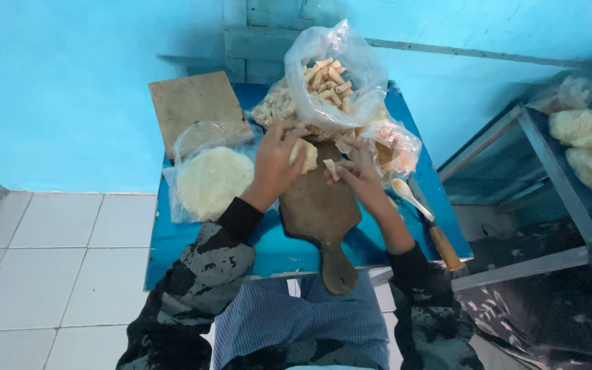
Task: The person tears thin dough sheets into small pieces by hand on a wooden board, then arranges the pieces in overlapping rows on the board, occasionally reaching into a plastic bag of brown filling bits and placing pieces on top. The person works through the dough stack piece by piece across the episode.
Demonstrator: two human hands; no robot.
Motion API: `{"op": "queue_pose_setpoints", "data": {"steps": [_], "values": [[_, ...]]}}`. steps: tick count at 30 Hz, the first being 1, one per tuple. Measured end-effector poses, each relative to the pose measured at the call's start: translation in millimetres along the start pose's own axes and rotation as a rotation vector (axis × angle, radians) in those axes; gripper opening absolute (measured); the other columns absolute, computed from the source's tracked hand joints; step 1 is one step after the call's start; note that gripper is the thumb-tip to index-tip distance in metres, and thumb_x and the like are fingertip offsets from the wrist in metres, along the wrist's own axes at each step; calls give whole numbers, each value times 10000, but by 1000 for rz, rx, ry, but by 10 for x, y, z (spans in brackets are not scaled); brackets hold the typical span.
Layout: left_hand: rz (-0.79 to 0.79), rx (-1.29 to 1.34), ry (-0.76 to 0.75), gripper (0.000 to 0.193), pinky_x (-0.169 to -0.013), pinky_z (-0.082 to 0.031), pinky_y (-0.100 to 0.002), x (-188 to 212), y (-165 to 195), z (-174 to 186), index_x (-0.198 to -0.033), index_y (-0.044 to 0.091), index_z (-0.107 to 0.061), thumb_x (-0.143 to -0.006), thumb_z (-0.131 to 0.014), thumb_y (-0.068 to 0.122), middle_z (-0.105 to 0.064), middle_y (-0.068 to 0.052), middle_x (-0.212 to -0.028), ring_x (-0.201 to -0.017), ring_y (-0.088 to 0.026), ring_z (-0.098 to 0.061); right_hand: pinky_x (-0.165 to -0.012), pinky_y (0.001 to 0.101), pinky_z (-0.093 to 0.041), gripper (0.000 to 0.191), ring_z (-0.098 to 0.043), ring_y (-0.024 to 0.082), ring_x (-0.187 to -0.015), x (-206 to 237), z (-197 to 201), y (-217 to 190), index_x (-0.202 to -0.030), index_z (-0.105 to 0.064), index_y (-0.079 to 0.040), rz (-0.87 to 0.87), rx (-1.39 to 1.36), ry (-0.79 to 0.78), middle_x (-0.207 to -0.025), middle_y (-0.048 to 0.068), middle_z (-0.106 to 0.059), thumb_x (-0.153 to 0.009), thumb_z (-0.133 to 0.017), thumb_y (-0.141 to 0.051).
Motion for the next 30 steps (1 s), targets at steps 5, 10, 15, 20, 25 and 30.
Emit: {"op": "queue_pose_setpoints", "data": {"steps": [5,10,15,20,25,30], "values": [[-38,207,-168,568,-942,-483,-474,24,259,-158,-1297,73,-593,-824,-852,249,-539,-165,-1231,-1152,-385,-572,-880,388,-591,647,-688,230,-967,138,12,-34,-1544,-253,-126,-23,-145,25,-1117,173,-670,-1008,-582,23],[-35,230,-194,674,-984,-473,-473,29,305,-179,-1371,86,-538,-809,-853,282,-540,-164,-1282,-1197,-381,-563,-881,398,-603,665,-683,223,-976,214,-55,-133,-1537,-257,-130,-33,-143,34,-1126,159,-656,-986,-595,23],[47,327,-239,685,-914,-512,-404,6,227,-226,-1407,86,-504,-858,-840,321,-546,-152,-1277,-1173,-331,-589,-854,390,-590,686,-704,231,-946,213,-116,-229,-1554,-273,-111,-100,-220,50,-1093,158,-662,-976,-614,33],[133,312,-194,706,-854,-487,-408,28,74,-186,-1415,66,-494,-849,-837,312,-563,-129,-1184,-943,-273,-577,-921,363,-584,768,-686,187,-973,123,114,-931,-1541,-309,-117,475,18,290,-1095,77,-664,-949,-696,183],[91,258,-134,554,-871,-480,-408,17,-8,-137,-1418,70,-499,-960,-760,242,-568,-123,-1187,-967,-276,-570,-896,361,-626,801,-721,221,-991,-505,251,-1598,-1532,-317,-90,600,697,376,-1276,193,-689,-900,-725,186],[99,210,-121,471,-838,-460,-417,4,-62,-82,-1389,51,-527,-980,-722,182,-531,-152,-1116,-950,-298,-562,-778,383,-617,598,-772,310,-979,-279,652,-1670,-1446,-473,-90,401,1000,402,-1193,191,-758,-921,-721,55]]}}
Point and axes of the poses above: each hand's wrist, its own x-axis away from the middle knuckle, its own z-axis out of the back of the hand, y = z × x, the point moved 7 cm from there along -x, towards the middle knuckle
